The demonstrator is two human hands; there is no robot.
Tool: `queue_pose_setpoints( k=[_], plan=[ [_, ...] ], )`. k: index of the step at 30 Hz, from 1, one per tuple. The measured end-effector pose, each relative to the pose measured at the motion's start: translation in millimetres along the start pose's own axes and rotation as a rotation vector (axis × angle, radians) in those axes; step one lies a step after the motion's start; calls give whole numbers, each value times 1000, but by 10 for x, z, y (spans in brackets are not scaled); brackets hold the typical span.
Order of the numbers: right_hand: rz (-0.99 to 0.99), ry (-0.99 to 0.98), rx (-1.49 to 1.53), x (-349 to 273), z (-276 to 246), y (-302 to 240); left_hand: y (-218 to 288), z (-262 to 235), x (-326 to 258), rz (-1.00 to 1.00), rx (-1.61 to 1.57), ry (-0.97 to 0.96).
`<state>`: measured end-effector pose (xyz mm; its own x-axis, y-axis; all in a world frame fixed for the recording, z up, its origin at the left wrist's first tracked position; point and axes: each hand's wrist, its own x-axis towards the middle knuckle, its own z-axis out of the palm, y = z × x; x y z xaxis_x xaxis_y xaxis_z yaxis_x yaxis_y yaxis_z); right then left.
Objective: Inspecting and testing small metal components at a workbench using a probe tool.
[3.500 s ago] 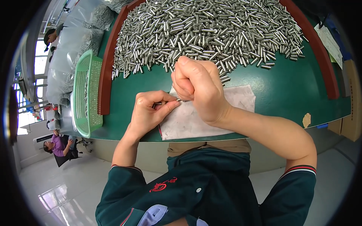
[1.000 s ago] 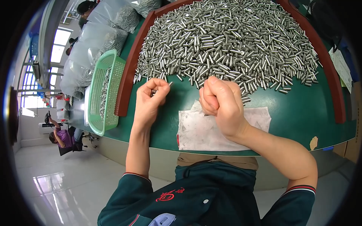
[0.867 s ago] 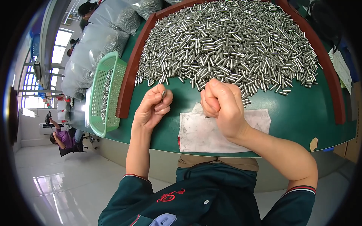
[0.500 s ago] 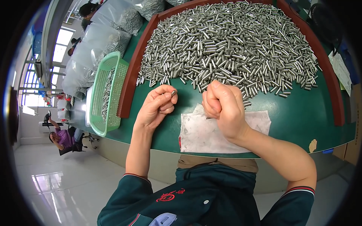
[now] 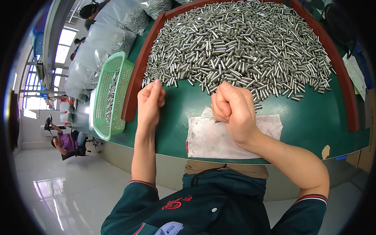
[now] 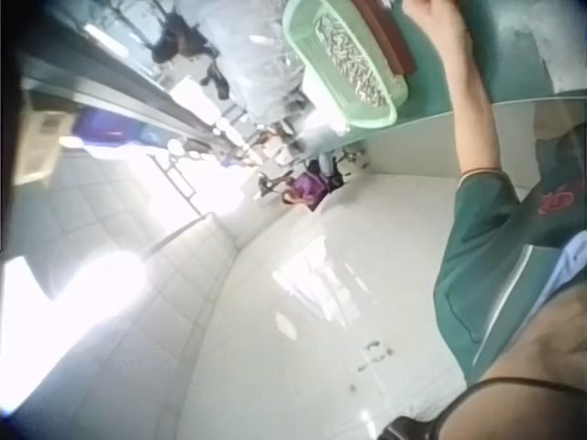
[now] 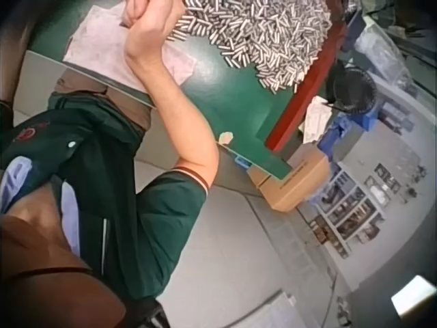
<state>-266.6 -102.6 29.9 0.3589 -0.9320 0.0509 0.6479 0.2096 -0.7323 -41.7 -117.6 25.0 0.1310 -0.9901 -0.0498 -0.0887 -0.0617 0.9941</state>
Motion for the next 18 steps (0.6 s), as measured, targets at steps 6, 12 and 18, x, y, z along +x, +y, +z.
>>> queue_pose_setpoints(
  k=[6, 12, 18],
  plan=[
    [17, 14, 29, -3, -2, 17, -6, 203, 42, 327, 774, 210],
    [31, 21, 52, 10, -4, 23, 18, 125, 35, 473, 927, 39],
    [25, 19, 52, 7, -16, 17, 2, 187, -39, 378, 837, -95]
  ],
)
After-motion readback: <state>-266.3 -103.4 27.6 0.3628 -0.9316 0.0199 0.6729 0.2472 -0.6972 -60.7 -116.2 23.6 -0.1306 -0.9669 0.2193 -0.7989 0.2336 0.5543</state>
